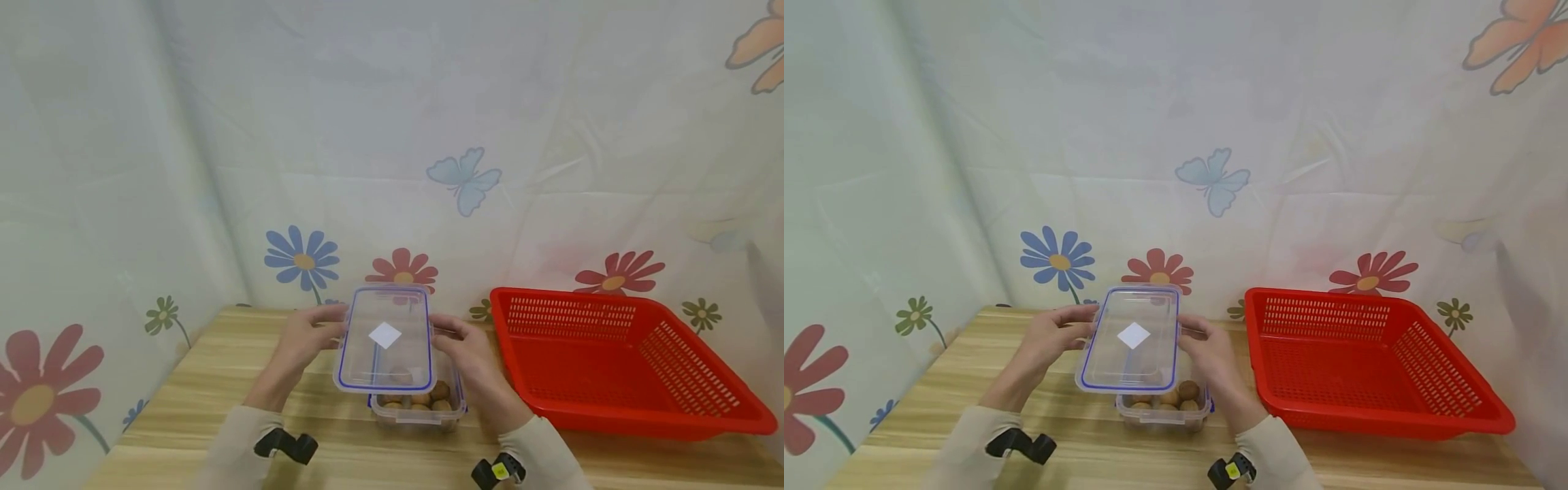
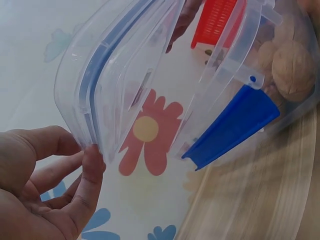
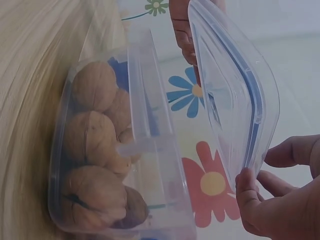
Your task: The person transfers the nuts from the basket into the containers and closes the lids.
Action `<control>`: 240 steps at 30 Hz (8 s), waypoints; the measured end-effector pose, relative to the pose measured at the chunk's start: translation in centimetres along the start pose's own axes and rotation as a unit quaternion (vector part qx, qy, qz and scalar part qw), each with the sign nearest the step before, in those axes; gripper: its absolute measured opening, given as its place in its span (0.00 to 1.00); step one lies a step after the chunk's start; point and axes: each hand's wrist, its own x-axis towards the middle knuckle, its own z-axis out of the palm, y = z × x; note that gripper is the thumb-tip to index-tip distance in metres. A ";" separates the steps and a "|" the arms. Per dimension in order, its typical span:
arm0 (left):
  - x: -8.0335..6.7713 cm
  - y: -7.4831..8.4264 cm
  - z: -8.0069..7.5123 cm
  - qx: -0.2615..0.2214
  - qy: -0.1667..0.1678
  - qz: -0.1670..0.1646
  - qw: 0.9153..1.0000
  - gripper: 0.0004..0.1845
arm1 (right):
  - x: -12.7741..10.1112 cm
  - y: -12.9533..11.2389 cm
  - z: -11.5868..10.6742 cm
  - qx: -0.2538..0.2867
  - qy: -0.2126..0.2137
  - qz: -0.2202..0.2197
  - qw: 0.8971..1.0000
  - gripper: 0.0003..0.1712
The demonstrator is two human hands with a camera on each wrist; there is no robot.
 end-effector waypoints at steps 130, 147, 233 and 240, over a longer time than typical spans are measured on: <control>0.0 0.1 5.1 -0.050 -0.041 0.035 0.997 0.27 | 0.4 -0.2 -4.8 -0.156 0.008 -0.027 0.987 0.29; -0.2 -0.3 5.4 -0.011 -0.048 0.007 0.999 0.26 | 0.2 0.5 -3.5 -0.224 -0.037 -0.023 0.974 0.31; 0.2 -3.0 3.3 0.047 -0.057 -0.129 0.989 0.26 | 0.4 4.8 -1.3 -0.066 -0.016 0.102 0.992 0.41; 0.2 -3.0 3.3 0.043 -0.058 -0.126 0.989 0.25 | 0.5 4.7 -1.2 -0.070 -0.016 0.098 0.993 0.40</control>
